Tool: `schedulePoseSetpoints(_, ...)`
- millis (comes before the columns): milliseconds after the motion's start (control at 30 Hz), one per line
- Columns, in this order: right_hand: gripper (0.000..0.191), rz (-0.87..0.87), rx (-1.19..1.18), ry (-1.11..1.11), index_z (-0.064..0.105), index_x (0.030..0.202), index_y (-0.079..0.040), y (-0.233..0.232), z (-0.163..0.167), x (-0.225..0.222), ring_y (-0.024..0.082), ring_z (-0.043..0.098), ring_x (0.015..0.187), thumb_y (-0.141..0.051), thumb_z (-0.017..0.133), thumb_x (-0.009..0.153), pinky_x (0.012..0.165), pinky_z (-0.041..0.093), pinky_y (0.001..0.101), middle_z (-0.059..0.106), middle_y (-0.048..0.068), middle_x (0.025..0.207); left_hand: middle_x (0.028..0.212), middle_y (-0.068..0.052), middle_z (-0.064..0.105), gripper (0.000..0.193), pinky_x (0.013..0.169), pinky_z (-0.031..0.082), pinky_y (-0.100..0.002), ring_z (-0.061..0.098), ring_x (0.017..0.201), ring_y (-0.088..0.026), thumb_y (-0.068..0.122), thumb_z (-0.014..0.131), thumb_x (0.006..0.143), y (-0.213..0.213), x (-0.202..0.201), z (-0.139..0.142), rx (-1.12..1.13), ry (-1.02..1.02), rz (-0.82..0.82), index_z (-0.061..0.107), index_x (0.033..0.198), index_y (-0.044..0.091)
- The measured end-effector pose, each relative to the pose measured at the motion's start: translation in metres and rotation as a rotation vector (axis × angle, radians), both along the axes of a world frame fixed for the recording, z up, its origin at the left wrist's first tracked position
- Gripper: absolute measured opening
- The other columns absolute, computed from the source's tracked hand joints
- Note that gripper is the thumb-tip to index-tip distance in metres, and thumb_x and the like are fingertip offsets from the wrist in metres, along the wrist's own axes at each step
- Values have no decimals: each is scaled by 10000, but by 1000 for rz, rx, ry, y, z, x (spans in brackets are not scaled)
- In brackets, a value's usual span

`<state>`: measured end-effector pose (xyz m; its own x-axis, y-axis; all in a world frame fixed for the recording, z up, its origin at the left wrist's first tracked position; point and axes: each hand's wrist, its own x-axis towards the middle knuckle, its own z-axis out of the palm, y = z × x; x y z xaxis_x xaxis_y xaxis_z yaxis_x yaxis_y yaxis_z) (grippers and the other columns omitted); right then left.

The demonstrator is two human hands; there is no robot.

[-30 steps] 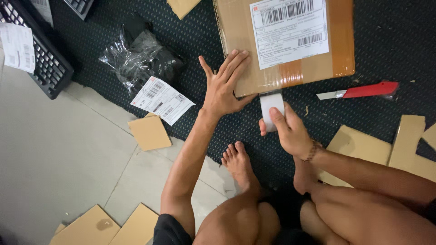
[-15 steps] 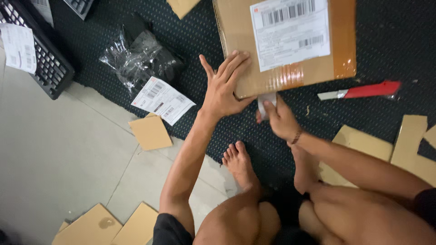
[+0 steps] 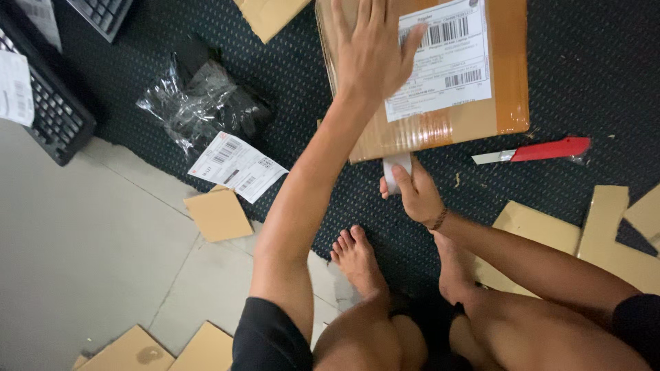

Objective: The person sits on the floor and attaches a paper shipping label to the top of a taped cardboard box. They hold a roll of clear tape, press strips of tape over the label to secure it, and use a red utility knife to cut the tape, then smooth the label down by hand.

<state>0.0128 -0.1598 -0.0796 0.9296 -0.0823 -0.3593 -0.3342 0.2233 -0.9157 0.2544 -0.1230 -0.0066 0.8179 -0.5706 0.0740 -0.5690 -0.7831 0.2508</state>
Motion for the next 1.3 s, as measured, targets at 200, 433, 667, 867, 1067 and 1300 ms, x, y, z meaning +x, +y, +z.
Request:
schedulePoseSetpoints(200,395,3,40,-23,483,1280,18,-2,-16,-5,141,649,755,-337,417,1118,724,587,314,659,86,893,1521,-21,564,473,1353,283,-387,457,1506,-196,478,377,1139,-7,10,12,161,463,58,517,1481,183)
schedulePoseSetpoints(433,519,104,-407,-395,419,1438,61,-14,-34,-7,292,582,1173,-351,458,1124,943,529,398,586,233,1300,1668,-252,201,761,1312,124,-503,151,1581,-370,372,544,1010,68,-138,0,-209,318,-270,285,1559,-87)
schedulePoseSetpoints(667,435,79,-28,6,556,1370,-27,-14,-35,-2,223,662,1005,-360,494,1097,884,556,393,687,126,1134,1009,-171,747,410,857,596,-365,749,949,-281,267,834,884,111,-214,-53,-327,965,508,655,1115,-20)
schedulePoseSetpoints(867,403,587,-961,267,729,1065,-121,-51,55,19,292,701,938,-501,629,977,853,550,413,713,125,999,1159,-72,674,605,984,553,-294,681,1091,-137,112,751,924,102,-216,-114,-1250,855,176,402,1413,46)
schedulePoseSetpoints(1067,358,408,-1180,-554,694,1095,-144,-62,104,52,276,627,1100,-407,781,868,944,487,428,675,44,1143,1131,-62,675,567,822,525,-286,618,952,-112,90,654,971,101,-232,-130,-1200,1152,343,415,1485,75)
schedulePoseSetpoints(1300,379,348,-1289,-793,677,1070,-215,-67,79,75,209,565,1081,-393,805,761,885,380,428,613,-22,1144,1037,-49,683,289,810,496,-282,611,920,-127,200,602,1013,109,-221,-133,-1042,1462,485,664,1208,-4)
